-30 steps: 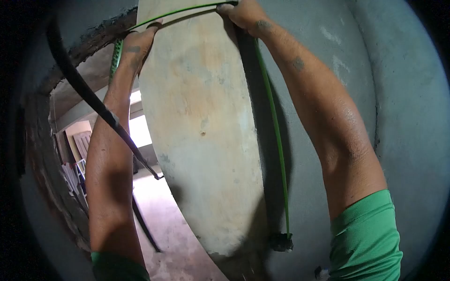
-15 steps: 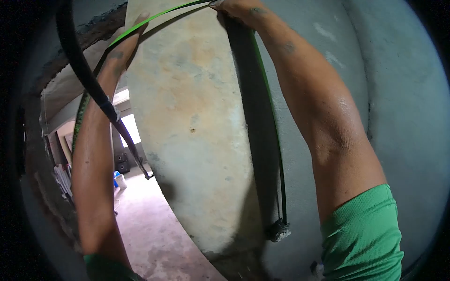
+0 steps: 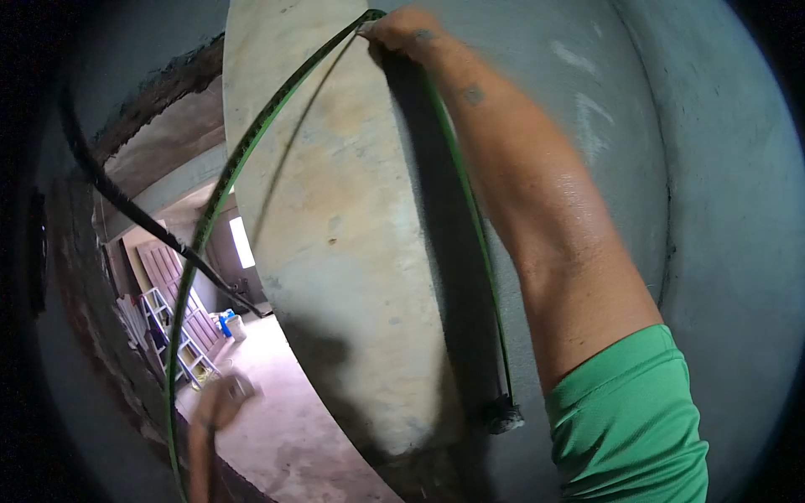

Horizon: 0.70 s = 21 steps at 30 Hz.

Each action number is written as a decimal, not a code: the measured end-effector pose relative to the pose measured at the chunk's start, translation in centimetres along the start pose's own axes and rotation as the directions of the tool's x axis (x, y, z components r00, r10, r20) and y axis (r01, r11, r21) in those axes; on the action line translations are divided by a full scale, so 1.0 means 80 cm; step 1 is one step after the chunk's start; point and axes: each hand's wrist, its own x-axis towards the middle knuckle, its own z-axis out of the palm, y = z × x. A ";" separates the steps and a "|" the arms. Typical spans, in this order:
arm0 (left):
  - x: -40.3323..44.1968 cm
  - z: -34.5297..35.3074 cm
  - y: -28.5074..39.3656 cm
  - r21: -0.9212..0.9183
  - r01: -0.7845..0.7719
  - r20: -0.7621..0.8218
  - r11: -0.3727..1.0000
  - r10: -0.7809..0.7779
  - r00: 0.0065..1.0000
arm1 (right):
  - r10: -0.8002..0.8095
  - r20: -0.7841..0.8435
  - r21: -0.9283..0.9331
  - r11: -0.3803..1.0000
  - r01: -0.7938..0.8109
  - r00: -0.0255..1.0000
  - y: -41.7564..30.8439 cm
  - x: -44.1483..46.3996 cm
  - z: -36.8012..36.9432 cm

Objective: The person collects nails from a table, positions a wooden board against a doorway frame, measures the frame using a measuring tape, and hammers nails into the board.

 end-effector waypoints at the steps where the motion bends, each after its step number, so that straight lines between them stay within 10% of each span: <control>1: -0.029 0.060 -0.039 -0.293 -0.045 0.183 0.955 0.102 0.978 | 0.003 -0.007 0.111 0.994 -0.003 1.000 0.001 0.002 -0.001; 2: -0.058 0.119 -0.077 -0.555 0.036 0.358 0.831 0.200 0.912 | 0.008 -0.037 0.082 0.997 -0.005 0.999 -0.001 0.009 -0.001; 3: -0.088 0.112 0.004 -0.350 -0.348 0.342 0.870 0.464 0.817 | 0.015 -0.035 0.088 0.996 -0.012 0.999 0.009 0.026 0.002; 4: -0.107 0.089 0.071 -0.139 -0.168 0.717 0.976 0.216 0.663 | -0.092 0.023 -0.004 0.996 0.092 0.995 0.017 0.043 0.005; 8: -0.102 0.123 0.206 -0.382 -0.585 0.140 0.715 0.671 0.728 | -0.176 0.126 0.008 0.984 0.177 0.976 0.024 0.037 0.003; 13: 0.018 0.046 0.368 -0.113 -0.594 -0.640 0.796 0.399 0.657 | -0.223 0.066 0.009 0.975 0.223 0.973 0.027 0.062 0.011; 15: 0.075 0.013 0.413 -0.034 -0.531 -0.858 0.847 0.248 0.450 | -0.310 -0.008 -0.140 0.942 0.306 0.951 0.030 0.065 0.018; 19: 0.174 -0.060 0.472 0.138 -0.442 -0.972 0.886 0.207 0.113 | -0.308 -0.048 -0.221 0.931 0.291 0.950 0.025 0.072 0.023; 21: 0.217 -0.079 0.487 0.167 -0.359 -0.954 0.918 0.243 0.178 | -0.254 0.062 -0.141 0.955 0.260 0.965 0.023 0.063 0.008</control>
